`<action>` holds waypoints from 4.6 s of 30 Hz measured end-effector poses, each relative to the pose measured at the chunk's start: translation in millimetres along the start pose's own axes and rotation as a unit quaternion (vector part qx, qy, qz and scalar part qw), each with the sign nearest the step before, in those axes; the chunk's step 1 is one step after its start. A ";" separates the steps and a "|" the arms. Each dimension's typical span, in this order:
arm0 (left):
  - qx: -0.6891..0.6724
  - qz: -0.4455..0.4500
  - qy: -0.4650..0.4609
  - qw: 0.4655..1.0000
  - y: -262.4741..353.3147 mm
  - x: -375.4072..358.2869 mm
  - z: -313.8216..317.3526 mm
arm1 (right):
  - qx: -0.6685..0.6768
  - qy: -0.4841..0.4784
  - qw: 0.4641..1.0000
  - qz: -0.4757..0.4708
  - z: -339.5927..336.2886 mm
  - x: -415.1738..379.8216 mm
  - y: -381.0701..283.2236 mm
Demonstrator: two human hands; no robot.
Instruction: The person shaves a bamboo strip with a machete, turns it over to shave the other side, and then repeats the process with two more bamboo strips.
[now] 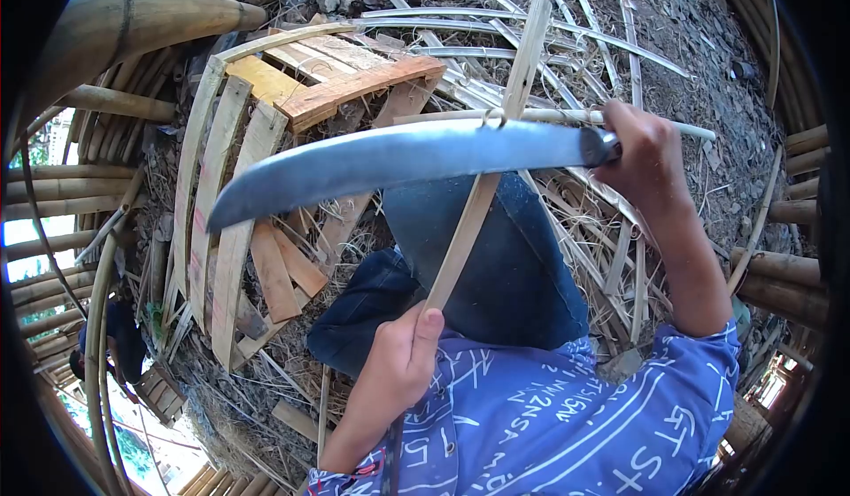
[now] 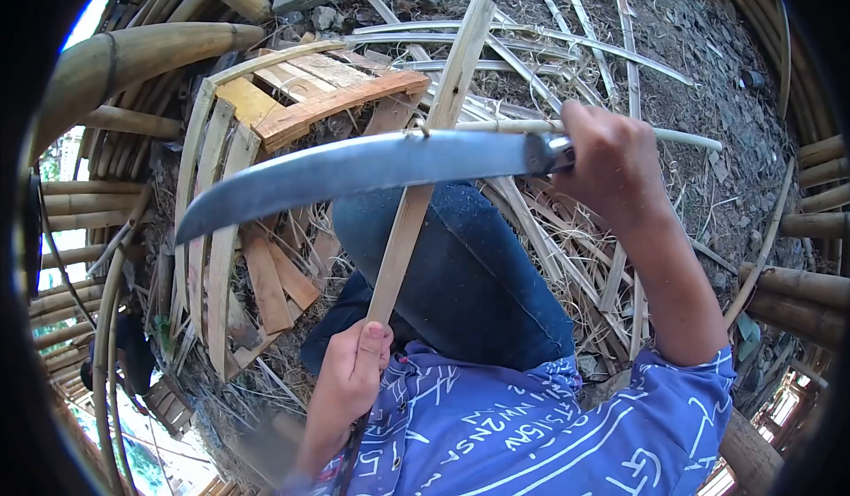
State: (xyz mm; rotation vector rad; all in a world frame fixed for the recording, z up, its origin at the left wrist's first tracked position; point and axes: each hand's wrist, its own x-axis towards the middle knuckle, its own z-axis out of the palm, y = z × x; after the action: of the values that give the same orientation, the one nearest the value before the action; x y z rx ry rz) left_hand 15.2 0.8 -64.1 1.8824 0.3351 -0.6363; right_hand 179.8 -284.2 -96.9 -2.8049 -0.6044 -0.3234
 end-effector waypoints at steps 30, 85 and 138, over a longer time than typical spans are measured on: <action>-0.095 -0.074 -0.073 0.990 -27.0 -36.3 -21.2 | -0.117 0.031 0.928 0.352 23.7 14.4 146.7; 0.066 0.082 0.075 0.992 19.4 15.8 3.0 | -0.020 0.064 0.994 0.091 17.4 52.3 8.7; 0.135 -0.002 0.100 0.986 -4.3 -48.8 -11.4 | 0.040 0.078 0.996 -0.024 32.6 28.5 -2.8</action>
State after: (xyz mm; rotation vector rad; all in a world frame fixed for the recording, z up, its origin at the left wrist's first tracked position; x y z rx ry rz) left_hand -23.9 16.1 -36.2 2.2142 0.3969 -0.5163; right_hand 209.3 -261.7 -119.5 -2.6620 -0.6344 -0.5094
